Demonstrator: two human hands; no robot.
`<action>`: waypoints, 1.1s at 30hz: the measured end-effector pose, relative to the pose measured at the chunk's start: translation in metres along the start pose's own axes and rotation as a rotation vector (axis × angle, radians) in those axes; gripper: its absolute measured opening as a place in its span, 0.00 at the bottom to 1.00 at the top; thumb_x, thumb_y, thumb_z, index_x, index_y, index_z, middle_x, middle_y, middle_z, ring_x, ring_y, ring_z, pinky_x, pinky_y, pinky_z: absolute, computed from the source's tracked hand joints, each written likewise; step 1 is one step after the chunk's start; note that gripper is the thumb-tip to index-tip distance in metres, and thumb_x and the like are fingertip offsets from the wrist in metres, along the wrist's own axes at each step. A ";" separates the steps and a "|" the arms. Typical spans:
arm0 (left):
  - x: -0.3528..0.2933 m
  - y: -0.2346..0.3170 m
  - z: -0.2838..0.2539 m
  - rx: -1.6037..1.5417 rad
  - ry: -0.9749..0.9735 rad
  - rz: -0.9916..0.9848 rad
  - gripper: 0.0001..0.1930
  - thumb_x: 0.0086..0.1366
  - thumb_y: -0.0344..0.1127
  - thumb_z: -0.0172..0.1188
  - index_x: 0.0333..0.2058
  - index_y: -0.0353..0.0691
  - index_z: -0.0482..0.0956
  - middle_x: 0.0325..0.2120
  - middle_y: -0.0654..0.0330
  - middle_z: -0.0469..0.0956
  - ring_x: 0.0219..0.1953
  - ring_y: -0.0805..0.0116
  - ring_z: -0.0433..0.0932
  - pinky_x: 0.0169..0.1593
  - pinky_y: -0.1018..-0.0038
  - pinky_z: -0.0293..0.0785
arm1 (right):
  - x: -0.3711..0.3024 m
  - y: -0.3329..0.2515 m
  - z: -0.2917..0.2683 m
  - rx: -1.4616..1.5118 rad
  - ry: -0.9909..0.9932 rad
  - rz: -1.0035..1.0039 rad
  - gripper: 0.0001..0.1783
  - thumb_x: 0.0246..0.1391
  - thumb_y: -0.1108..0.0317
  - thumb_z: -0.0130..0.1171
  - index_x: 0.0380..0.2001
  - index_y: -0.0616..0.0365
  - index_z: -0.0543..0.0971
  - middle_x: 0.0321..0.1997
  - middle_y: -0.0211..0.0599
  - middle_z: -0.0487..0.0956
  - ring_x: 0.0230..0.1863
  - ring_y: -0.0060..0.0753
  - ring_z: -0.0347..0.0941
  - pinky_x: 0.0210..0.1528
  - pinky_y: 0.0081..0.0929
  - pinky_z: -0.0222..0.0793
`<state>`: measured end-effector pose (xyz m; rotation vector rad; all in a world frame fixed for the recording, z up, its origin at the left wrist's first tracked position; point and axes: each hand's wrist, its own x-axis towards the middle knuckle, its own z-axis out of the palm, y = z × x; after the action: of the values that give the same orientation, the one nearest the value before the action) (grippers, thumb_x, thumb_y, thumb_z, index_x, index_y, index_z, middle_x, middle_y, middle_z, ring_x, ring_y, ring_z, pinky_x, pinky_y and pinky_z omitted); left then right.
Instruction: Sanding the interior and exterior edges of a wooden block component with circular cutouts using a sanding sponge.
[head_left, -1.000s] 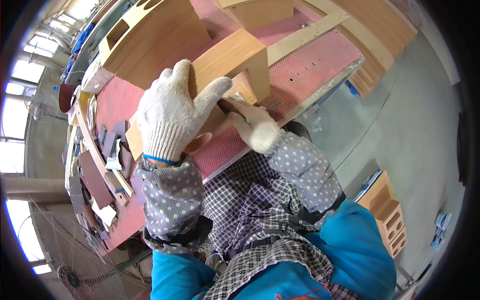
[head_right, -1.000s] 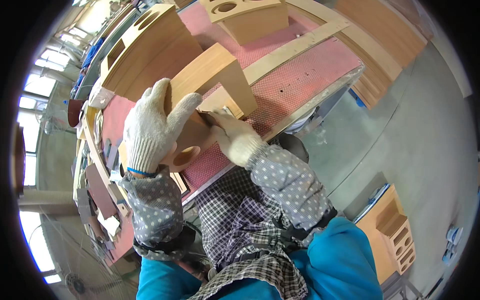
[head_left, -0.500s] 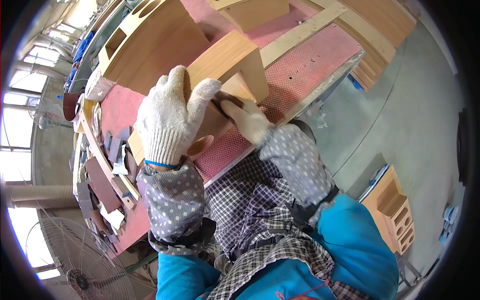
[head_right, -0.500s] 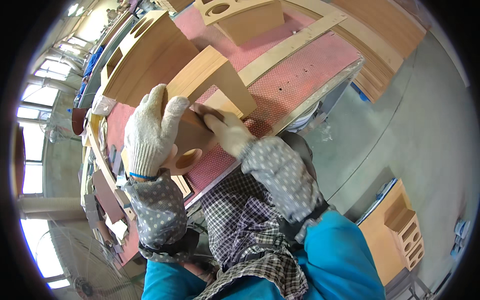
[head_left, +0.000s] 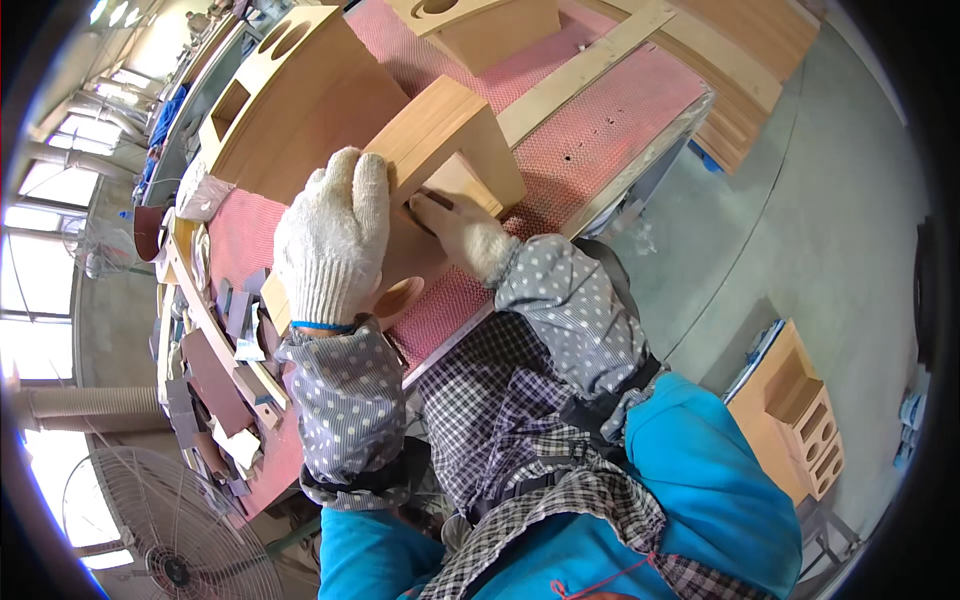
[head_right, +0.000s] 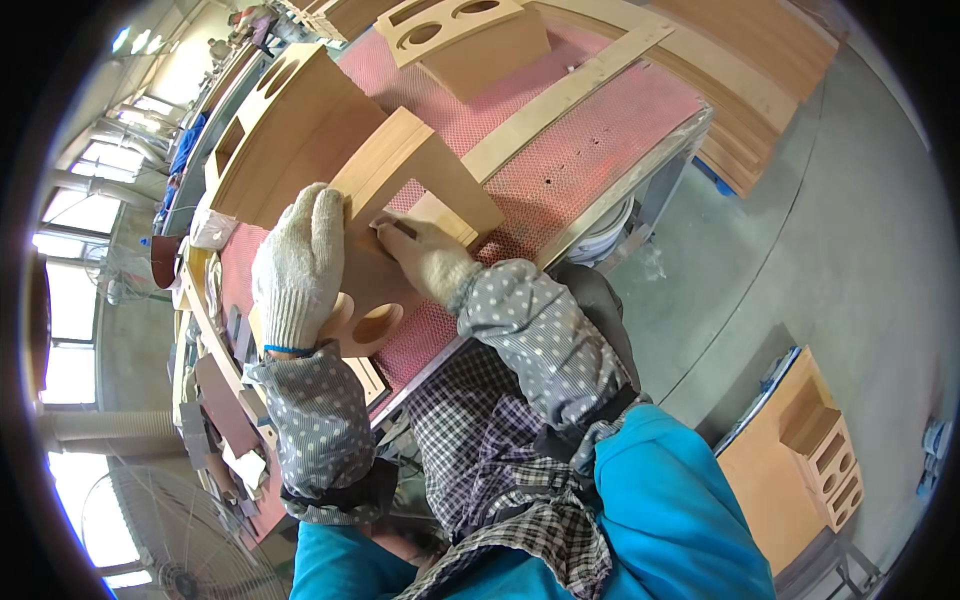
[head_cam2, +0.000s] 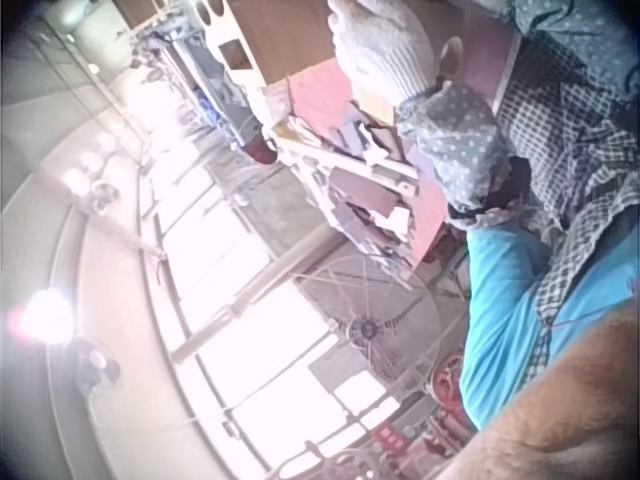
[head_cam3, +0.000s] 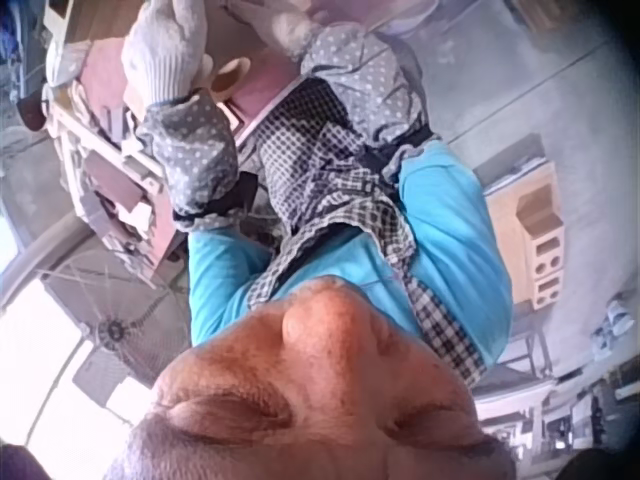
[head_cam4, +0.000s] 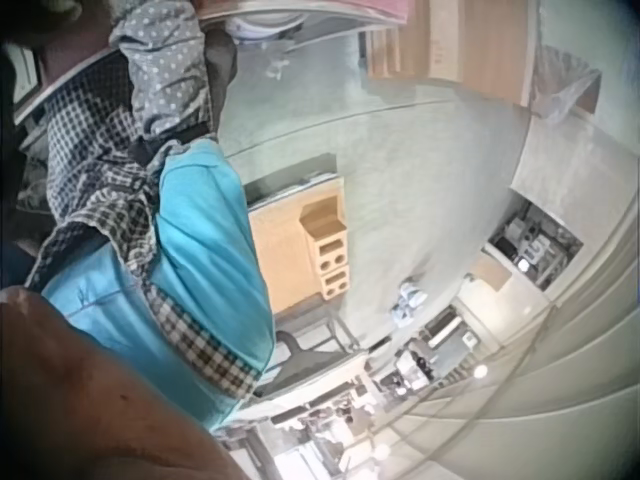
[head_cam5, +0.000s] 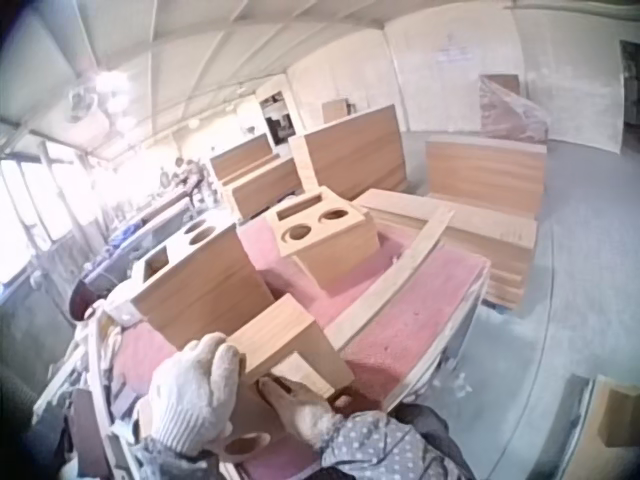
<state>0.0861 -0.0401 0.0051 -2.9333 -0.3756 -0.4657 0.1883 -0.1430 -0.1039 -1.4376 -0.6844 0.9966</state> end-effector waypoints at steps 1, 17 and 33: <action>0.002 0.001 0.003 0.045 0.018 0.094 0.12 0.72 0.36 0.51 0.46 0.37 0.78 0.43 0.49 0.80 0.43 0.46 0.81 0.44 0.59 0.79 | 0.005 0.034 0.004 -0.135 0.052 -0.272 0.29 0.70 0.60 0.48 0.68 0.67 0.67 0.66 0.53 0.73 0.68 0.43 0.69 0.72 0.33 0.60; -0.004 0.008 -0.001 -0.151 0.047 -0.307 0.18 0.75 0.47 0.49 0.52 0.41 0.77 0.38 0.41 0.83 0.43 0.39 0.82 0.46 0.52 0.77 | -0.065 0.005 0.024 -0.007 0.212 -0.509 0.25 0.71 0.58 0.45 0.60 0.67 0.72 0.58 0.59 0.77 0.60 0.50 0.74 0.65 0.40 0.65; -0.001 0.008 0.002 -0.135 0.057 -0.232 0.22 0.74 0.49 0.50 0.58 0.42 0.75 0.42 0.41 0.84 0.47 0.39 0.82 0.50 0.53 0.77 | -0.028 -0.002 0.010 -0.145 0.073 -0.561 0.22 0.69 0.56 0.47 0.54 0.63 0.73 0.49 0.61 0.79 0.56 0.63 0.74 0.56 0.48 0.72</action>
<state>0.0877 -0.0476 0.0019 -3.0107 -0.7086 -0.6261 0.1671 -0.1624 -0.0960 -1.2896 -1.0488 0.4628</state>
